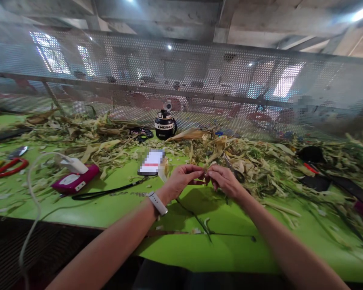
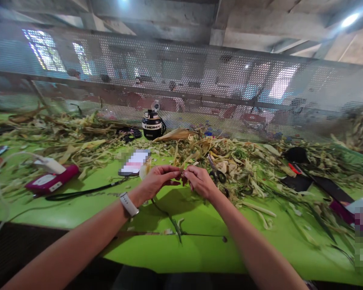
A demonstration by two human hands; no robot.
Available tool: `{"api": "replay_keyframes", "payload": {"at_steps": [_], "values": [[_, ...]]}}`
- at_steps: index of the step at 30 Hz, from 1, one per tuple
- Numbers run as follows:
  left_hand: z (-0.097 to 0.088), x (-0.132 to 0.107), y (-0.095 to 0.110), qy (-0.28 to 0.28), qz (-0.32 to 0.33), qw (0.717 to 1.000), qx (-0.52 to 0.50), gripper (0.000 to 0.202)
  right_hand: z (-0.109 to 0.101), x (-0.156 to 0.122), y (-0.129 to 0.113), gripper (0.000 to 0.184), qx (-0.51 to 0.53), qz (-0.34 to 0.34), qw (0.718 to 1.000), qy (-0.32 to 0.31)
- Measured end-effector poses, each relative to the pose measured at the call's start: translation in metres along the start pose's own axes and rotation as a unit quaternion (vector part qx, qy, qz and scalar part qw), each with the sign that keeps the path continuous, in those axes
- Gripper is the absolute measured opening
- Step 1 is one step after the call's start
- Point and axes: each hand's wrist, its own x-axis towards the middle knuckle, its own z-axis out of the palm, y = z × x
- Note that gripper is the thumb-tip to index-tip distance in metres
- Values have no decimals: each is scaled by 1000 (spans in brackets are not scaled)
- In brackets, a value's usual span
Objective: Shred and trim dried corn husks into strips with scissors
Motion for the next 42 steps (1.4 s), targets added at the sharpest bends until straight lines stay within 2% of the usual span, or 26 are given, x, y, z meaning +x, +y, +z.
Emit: {"api": "replay_keyframes", "payload": {"at_steps": [4, 9, 13, 16, 22, 28, 34, 38, 42], "values": [[4, -4, 2, -31, -23, 999, 12, 25, -4, 1, 1, 37, -22, -17, 999, 33], [6, -6, 2, -79, -50, 994, 60, 29, -2, 2, 6, 34, -90, -78, 991, 63], [6, -5, 1, -74, -47, 994, 64, 30, 1, 1, 5, 35, -127, -114, 980, 103], [5, -4, 0, -70, -47, 994, 68, 30, 2, 1, 5, 36, -128, -118, 977, 122], [7, -5, 0, -52, -42, 995, 69, 33, 4, 1, 5, 35, -119, -114, 978, 125], [11, -5, -1, -41, 13, 996, 75, 40, 5, -1, 4, 34, -78, -97, 985, 120], [12, -5, 0, -46, 3, 997, 66, 38, 4, -1, 6, 36, -103, -116, 979, 129], [11, -5, 0, -44, -5, 997, 59, 35, 4, -2, 3, 36, -176, -164, 959, 151], [11, -5, -1, -43, -18, 997, 58, 33, 5, -3, 2, 37, -141, -137, 969, 149]]}}
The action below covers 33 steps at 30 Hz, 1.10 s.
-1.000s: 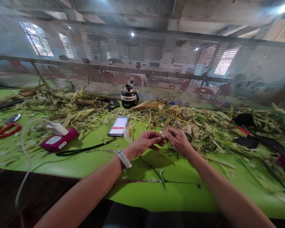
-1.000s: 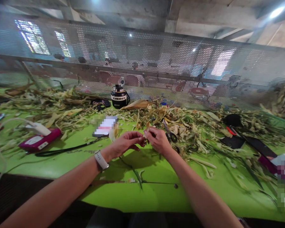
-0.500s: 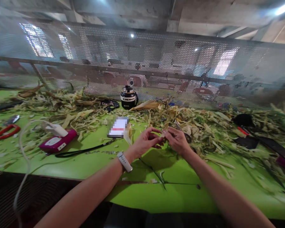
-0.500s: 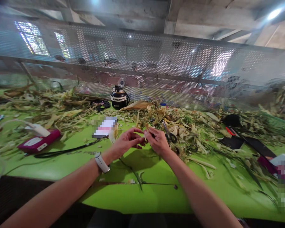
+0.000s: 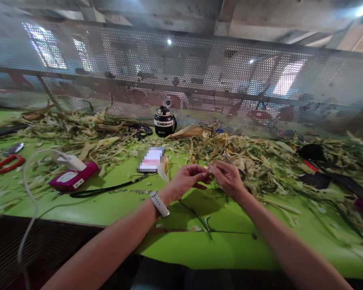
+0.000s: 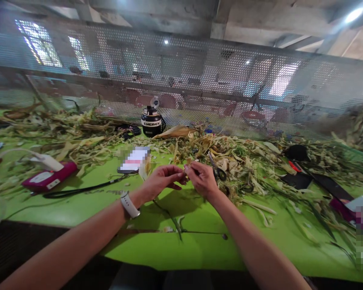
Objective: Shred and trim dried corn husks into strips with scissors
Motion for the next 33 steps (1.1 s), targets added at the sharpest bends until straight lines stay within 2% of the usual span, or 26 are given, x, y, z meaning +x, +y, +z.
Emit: {"api": "replay_keyframes", "payload": {"at_steps": [7, 11, 16, 22, 29, 33], "values": [[0, 0, -1, -4, -1, 1000, 9, 34, 4, 2, 1, 35, 70, 63, 995, -28], [1, -1, -1, -14, 19, 999, 34, 38, 3, 3, 0, 36, 81, 87, 992, -42], [1, -1, -1, -13, 38, 998, 53, 38, 4, 4, -1, 47, 51, 62, 997, -2], [-1, -1, 0, -6, 15, 999, 44, 35, 8, 2, 4, 45, 32, 47, 998, 30], [1, 0, 1, 29, -19, 999, 8, 16, 5, 1, -2, 38, -62, -25, 997, 24], [5, 0, 2, 50, -29, 998, -6, 7, 7, 1, -3, 38, -51, -13, 998, 40]]}}
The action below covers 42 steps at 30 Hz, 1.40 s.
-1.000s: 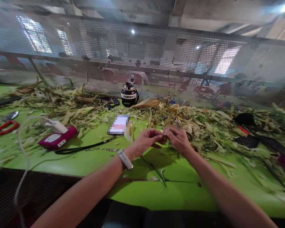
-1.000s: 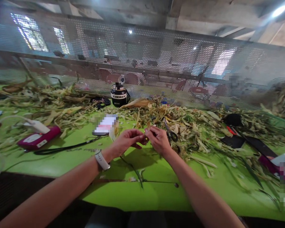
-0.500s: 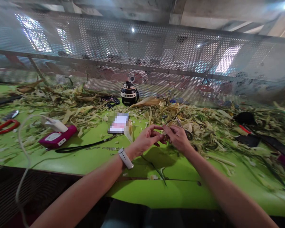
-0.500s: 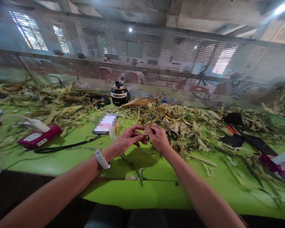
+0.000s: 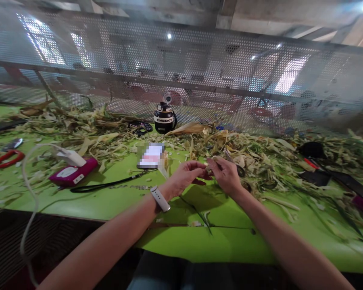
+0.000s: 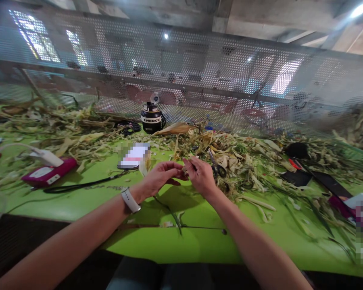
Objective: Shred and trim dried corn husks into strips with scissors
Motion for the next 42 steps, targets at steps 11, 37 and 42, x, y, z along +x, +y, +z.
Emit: {"api": "replay_keyframes", "payload": {"at_steps": [11, 37, 42], "values": [[1, -1, -1, -27, -19, 999, -13, 2, -1, 4, 5, 42, 10, 15, 997, 72], [-10, 13, -12, -1, 25, 974, -225, 15, -9, 8, 13, 14, -132, -249, 959, 4], [-7, 10, -9, 6, 3, 967, -256, 12, -7, 8, 15, 10, -140, -257, 956, 32]]}}
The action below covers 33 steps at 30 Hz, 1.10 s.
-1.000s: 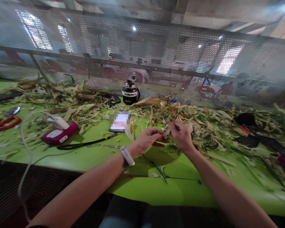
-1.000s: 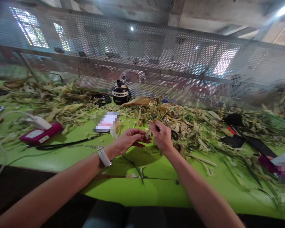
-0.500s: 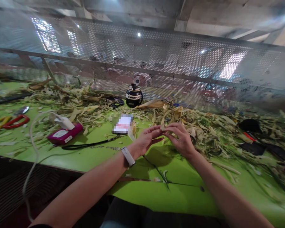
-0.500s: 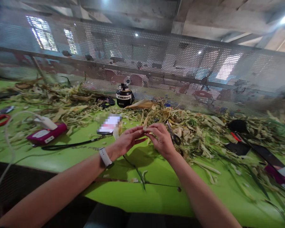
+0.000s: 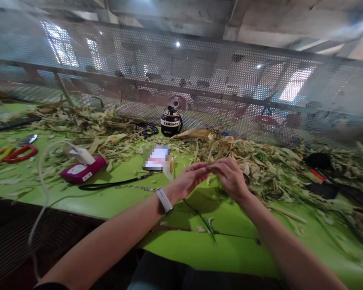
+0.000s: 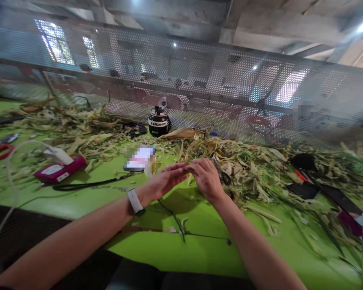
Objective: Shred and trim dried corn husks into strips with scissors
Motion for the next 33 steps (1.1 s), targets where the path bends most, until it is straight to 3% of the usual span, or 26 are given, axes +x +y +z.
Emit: {"api": "replay_keyframes", "payload": {"at_steps": [12, 18, 28, 33], "values": [[-1, 3, -7, -1, 13, 1000, -20, 12, 6, 3, -9, 11, -22, 91, 996, 7], [-2, 6, -3, 34, 43, 999, 3, 9, 4, 3, -3, 7, 65, 76, 995, -19], [-3, -2, 6, 15, -31, 999, 22, 18, 1, 2, 0, 7, 122, 93, 988, 8], [-1, -2, 3, -5, -12, 1000, 16, 16, 2, 2, -3, 4, 123, 105, 987, 18]]}}
